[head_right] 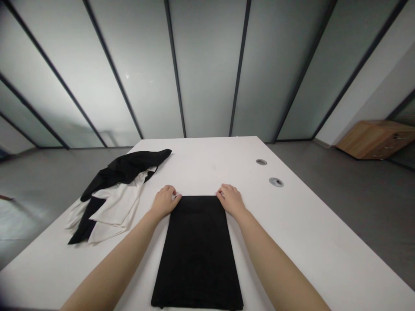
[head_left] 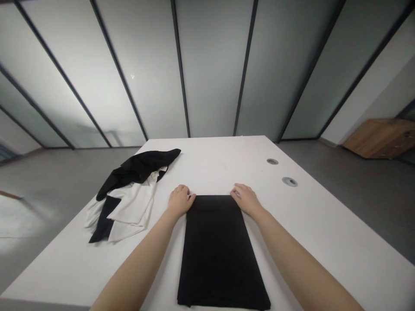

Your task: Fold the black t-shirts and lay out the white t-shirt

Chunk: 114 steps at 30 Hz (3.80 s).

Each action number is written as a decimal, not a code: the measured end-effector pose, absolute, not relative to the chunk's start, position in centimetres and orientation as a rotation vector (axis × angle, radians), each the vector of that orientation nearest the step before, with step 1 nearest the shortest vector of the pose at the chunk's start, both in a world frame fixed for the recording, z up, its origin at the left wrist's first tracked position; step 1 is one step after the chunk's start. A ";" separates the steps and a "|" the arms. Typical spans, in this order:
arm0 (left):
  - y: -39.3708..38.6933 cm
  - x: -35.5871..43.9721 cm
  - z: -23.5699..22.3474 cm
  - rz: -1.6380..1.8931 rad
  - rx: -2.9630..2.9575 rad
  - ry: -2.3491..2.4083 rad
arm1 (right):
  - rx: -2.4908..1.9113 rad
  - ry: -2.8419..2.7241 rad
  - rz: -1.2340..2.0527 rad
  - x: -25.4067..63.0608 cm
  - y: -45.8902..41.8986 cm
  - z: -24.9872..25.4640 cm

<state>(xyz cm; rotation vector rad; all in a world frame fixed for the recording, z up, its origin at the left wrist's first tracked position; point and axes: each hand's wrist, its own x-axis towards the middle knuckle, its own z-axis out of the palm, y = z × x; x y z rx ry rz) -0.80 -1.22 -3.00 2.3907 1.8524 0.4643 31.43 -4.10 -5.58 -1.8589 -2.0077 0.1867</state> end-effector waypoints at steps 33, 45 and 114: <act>-0.4 -1.2 -3.3 0.874 1.158 1.204 | -1.362 -1.019 1.621 32.7 -5.4 -2.5; -0.6 -1.1 -3.4 0.821 1.273 1.177 | -1.436 -1.083 1.587 32.1 -5.5 -2.4; -3.0 3.1 -6.8 0.603 2.354 1.559 | -1.893 -1.937 0.156 28.8 -5.1 -6.7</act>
